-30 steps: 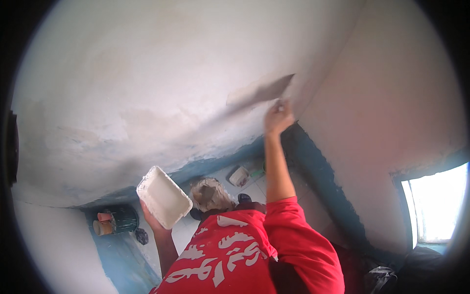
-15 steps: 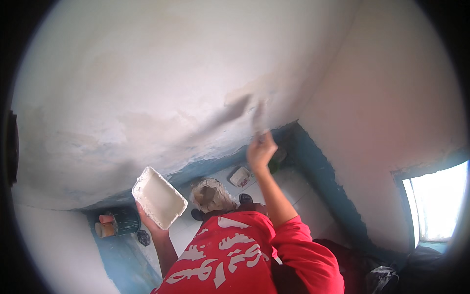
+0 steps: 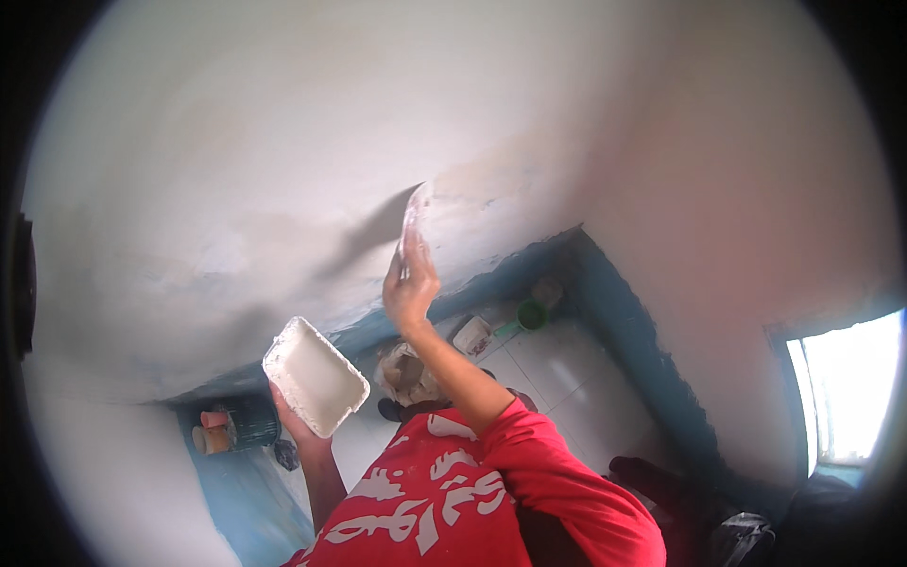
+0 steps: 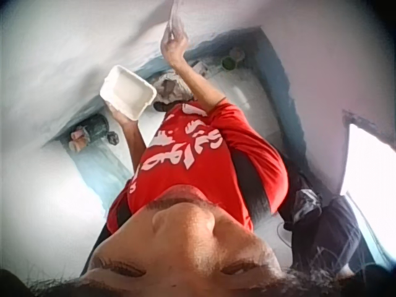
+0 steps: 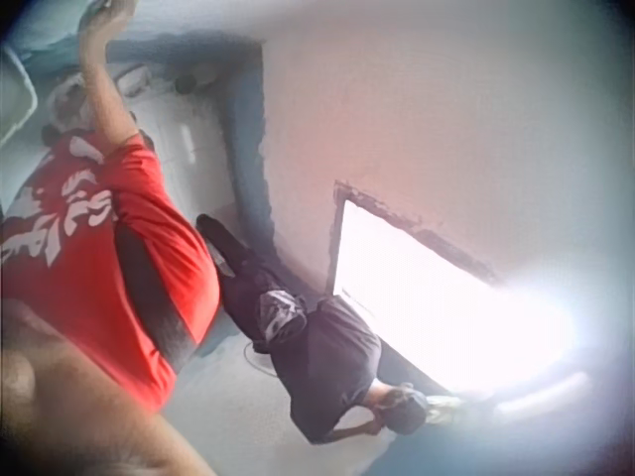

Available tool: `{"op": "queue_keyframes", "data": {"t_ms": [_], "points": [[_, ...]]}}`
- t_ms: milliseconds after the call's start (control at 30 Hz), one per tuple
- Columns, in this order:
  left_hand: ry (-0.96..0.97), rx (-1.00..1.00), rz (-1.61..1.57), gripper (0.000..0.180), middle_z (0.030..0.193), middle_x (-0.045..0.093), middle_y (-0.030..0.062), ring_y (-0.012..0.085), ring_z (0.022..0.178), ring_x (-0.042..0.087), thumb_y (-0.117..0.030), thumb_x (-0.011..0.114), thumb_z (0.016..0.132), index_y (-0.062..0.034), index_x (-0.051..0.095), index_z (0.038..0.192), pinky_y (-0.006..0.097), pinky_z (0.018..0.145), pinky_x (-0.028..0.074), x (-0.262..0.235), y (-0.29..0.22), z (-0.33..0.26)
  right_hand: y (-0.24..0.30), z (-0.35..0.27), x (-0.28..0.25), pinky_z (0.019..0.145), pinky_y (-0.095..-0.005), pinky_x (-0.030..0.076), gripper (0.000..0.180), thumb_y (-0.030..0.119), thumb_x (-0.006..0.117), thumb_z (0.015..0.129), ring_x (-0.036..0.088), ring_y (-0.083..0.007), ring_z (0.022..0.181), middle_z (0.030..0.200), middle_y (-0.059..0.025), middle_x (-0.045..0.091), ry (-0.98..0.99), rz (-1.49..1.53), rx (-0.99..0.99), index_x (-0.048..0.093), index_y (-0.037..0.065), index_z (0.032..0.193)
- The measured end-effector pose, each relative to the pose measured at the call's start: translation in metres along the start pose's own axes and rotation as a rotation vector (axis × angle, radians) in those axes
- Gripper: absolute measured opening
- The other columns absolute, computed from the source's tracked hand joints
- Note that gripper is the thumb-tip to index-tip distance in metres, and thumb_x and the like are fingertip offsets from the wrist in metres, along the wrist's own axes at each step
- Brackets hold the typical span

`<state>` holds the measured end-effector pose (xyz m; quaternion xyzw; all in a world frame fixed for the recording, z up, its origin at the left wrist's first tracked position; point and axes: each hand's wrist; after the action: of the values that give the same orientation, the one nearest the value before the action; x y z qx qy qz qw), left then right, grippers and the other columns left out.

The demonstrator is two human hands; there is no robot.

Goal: The person applies white plaster to a wall using a trowel and a container. They repeatedly scoop plaster from the container and spread it across the wall surface, smoothing the material with the trowel.

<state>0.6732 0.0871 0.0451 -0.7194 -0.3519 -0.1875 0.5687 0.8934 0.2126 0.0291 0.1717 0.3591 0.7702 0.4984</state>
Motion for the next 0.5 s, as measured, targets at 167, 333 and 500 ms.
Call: {"op": "queue_keyframes", "data": {"t_ms": [167, 333, 500], "points": [[0.081, 0.024, -0.027, 0.06, 0.135, 0.047, 0.0074, 0.0268, 0.121, 0.049, -0.053, 0.034, 0.096, -0.011, 0.039, 0.139, 0.043, 0.1, 0.041, 0.003, 0.002, 0.004, -0.038, 0.003, -0.049, 0.055, -0.0358, 0.051, 0.026, -0.003, 0.057, 0.084, 0.065, -0.0288, 0.063, 0.083, -0.0198, 0.065, 0.076, 0.103, 0.151, 0.061, -0.004, 0.109], [0.074, 0.005, -0.044, 0.059, 0.135, 0.048, 0.0074, 0.0265, 0.121, 0.049, -0.052, 0.034, 0.097, -0.0109, 0.039, 0.139, 0.043, 0.1, 0.041, 0.0, 0.004, 0.004, -0.122, 0.083, -0.079, 0.067, -0.0404, 0.049, 0.019, 0.006, 0.055, 0.087, 0.064, -0.0394, 0.078, 0.088, -0.0248, 0.065, -0.201, -0.192, 0.216, 0.063, -0.008, 0.098], [0.031, 0.0, -0.011, 0.06, 0.136, 0.046, 0.0081, 0.0273, 0.121, 0.048, -0.052, 0.031, 0.097, -0.0107, 0.037, 0.14, 0.044, 0.1, 0.041, -0.005, 0.005, 0.006, -0.059, 0.072, -0.027, 0.063, -0.041, 0.048, 0.024, 0.005, 0.056, 0.088, 0.062, -0.0353, 0.072, 0.085, -0.0235, 0.065, -0.124, -0.172, 0.18, 0.063, -0.003, 0.108]]}}
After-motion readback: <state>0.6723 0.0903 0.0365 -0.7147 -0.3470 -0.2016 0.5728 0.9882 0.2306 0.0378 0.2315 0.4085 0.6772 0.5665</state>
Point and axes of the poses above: each hand's wrist, its own z-axis towards the middle knuckle, its own x-axis out of the palm, y = z × x
